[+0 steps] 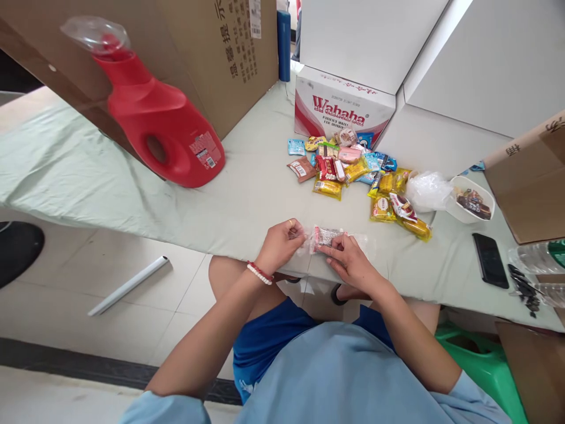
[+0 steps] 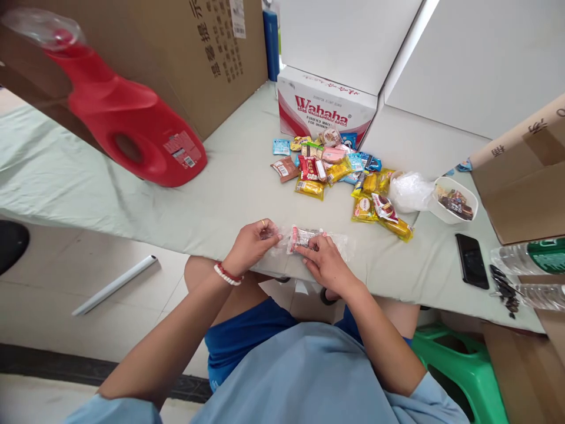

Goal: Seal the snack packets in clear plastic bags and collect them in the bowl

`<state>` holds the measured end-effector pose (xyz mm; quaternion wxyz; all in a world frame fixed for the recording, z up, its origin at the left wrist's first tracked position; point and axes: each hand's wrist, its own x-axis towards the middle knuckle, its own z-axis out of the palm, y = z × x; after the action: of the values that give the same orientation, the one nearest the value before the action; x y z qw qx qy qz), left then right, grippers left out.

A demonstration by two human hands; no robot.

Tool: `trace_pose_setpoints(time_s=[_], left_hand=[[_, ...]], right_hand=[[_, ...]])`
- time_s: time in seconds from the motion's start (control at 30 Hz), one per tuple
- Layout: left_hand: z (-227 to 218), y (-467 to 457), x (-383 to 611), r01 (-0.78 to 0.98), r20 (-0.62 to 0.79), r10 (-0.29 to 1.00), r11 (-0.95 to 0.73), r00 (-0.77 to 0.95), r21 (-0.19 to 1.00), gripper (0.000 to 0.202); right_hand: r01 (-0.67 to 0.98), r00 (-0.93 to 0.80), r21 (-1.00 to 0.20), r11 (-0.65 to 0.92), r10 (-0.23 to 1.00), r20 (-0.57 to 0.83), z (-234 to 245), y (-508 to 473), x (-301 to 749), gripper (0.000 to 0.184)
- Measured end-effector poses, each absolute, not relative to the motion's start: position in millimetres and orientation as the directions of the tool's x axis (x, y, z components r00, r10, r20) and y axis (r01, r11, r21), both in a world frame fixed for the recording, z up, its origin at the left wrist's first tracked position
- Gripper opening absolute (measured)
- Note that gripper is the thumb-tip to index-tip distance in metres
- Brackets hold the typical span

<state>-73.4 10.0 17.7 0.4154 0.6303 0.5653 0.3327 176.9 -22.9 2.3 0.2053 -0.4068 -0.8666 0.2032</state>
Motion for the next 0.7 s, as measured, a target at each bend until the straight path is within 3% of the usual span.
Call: trace_pose_setpoints(time_s=[0.1,0.2,0.27,0.4,0.47,0.53,0.63,0.7], left_hand=[[26,6,-43,0.293,-0.055,0.989,0.014,0.134,0.956,0.007],[27,1,-13,0.388,0.02,0.975,-0.107,0.222,0.915,0.022],[24,-6,0,0.548,0.106,0.944,-0.27,0.312,0.792,0.03],[13,-28,12,0.776,0.175,0.884,-0.466,0.434,0.426,0.034],[6,-38,13,0.807,0.2,0.858,-0.513,0.473,0.292,0.039],[-1,-45,14,0.82,0.229,0.839,-0.536,0.493,0.199,0.044],[-7,-49,15,0.836,0.249,0.834,-0.532,0.492,0.13,0.047],[-8,-49,16,0.843,0.25,0.838,-0.524,0.486,0.118,0.047]], right_hand=[[0.636,-0.585,-0.491,0.596,0.786,0.197,3,-22,175,0.038],[0.663,-0.582,-0.471,0.582,0.796,0.165,7,-28,173,0.036],[0.654,-0.589,-0.489,0.577,0.794,0.148,10,-36,177,0.039],[0.584,-0.622,-0.616,0.529,0.779,0.08,14,-59,201,0.033],[0.59,-0.518,-0.71,0.385,0.855,0.033,15,-63,219,0.028],[0.642,-0.27,-0.74,0.2,0.963,0.026,13,-59,233,0.032],[0.792,0.057,-0.61,0.029,0.991,0.121,6,-39,243,0.048],[0.87,0.077,-0.493,-0.001,0.988,0.133,0,-26,242,0.054]])
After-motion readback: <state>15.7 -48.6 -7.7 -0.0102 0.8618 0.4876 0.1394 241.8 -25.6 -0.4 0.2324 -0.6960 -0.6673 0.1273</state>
